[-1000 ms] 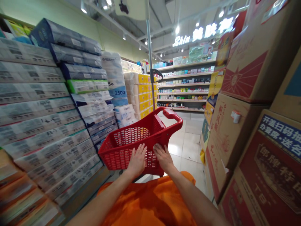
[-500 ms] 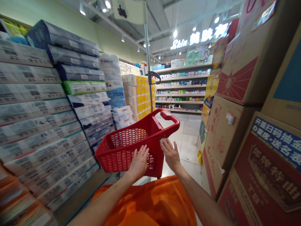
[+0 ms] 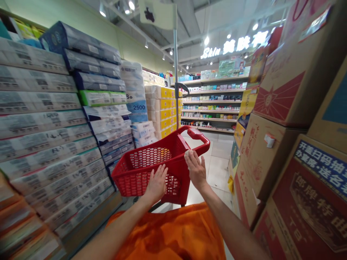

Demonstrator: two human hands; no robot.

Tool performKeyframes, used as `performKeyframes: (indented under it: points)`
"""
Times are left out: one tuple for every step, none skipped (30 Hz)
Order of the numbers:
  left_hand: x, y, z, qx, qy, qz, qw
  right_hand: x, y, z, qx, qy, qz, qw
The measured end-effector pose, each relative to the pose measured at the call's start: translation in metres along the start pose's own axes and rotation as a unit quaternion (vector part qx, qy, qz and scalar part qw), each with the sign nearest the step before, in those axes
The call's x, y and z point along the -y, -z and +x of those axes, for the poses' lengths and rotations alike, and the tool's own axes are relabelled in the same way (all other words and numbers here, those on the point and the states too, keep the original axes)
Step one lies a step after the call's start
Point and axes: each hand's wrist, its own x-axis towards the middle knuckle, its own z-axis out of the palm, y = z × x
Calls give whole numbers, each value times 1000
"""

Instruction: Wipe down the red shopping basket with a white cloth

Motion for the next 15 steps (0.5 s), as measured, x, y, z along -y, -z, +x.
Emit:
performKeyframes:
  points:
    - [3,0,0,-2,6,4,1000,-2,0,13,-11,-8,-4,1000]
    - [5,0,1,-5,13,8,1000,-4,-1,23,-12,-10,-7,1000]
    - [7,-1,1,-9,19,11,1000,-3,-3,27,-5,-2,-6,1000]
    - [9,-1,0,-13,23,12,1000,-1,-6,26,8,13,-3,1000]
    - [11,-2,-1,-16,26,12,999,3,-10,20,24,32,2,999]
    - [13,-4,-2,-19,27,12,999,9,-14,11,40,52,9,998]
    - [14,-5,-4,-20,26,13,999,15,-18,0,56,72,15,996]
    - [15,-6,-5,-18,25,16,999,22,-20,-9,67,90,22,993]
    - [17,-7,-7,-16,24,19,999,29,-22,-14,74,104,28,991]
    - [18,-8,-8,-14,23,22,999,36,-22,-16,77,112,33,990]
    - [19,-9,-9,-13,25,23,999,42,-22,-14,78,115,39,989]
    - [21,-10,-10,-14,27,25,999,47,-20,-8,76,114,43,990]
    - [23,-10,-12,-17,31,26,999,51,-20,0,70,108,45,991]
    - [25,-11,-13,-20,36,27,999,55,-20,8,63,100,46,992]
    - [28,-12,-15,-24,40,28,999,59,-21,13,59,94,45,993]
